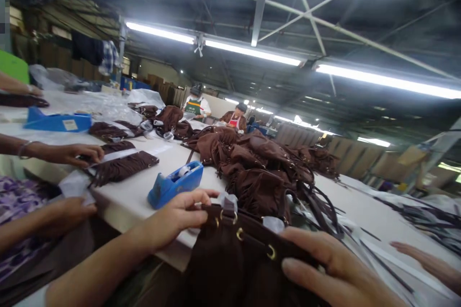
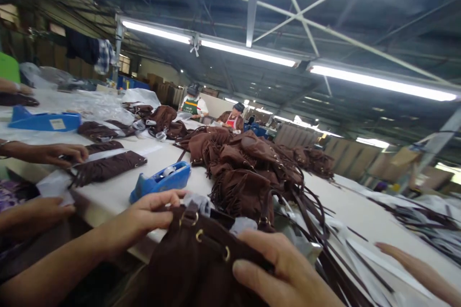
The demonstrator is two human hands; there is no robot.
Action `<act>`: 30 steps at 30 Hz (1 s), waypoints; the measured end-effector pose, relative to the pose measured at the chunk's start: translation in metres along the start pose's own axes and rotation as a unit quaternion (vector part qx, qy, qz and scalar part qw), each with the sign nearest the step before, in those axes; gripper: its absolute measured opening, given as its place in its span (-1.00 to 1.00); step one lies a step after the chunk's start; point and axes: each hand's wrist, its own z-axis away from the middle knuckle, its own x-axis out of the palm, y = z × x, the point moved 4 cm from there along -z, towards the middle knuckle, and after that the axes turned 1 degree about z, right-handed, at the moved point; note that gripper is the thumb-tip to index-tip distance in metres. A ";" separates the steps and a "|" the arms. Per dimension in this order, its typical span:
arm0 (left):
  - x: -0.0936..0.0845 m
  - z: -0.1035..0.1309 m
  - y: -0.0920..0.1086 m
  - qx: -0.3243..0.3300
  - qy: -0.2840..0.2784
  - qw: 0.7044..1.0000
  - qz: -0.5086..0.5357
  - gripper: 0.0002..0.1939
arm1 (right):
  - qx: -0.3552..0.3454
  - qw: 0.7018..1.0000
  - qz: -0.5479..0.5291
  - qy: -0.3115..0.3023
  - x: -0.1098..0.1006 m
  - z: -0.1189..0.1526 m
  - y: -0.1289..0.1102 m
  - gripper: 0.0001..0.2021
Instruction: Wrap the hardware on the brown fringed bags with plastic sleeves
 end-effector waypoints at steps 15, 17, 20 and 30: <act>-0.003 -0.120 0.007 0.246 -0.013 0.955 -0.166 -0.97 | -0.104 0.952 0.287 -0.001 -0.019 -0.058 0.011 -0.85; -0.007 -0.114 -0.022 0.193 -0.040 0.950 -0.240 -0.95 | -0.121 0.933 0.338 -0.029 0.013 -0.056 0.031 -0.85; -0.010 -0.087 -0.064 0.177 -0.009 0.918 -0.355 -0.81 | -0.139 0.920 0.365 -0.041 0.045 -0.050 0.054 -0.83; -0.020 -0.057 -0.125 0.238 0.018 0.718 -0.654 -0.66 | -0.079 0.947 0.309 -0.026 0.042 -0.064 0.064 -0.81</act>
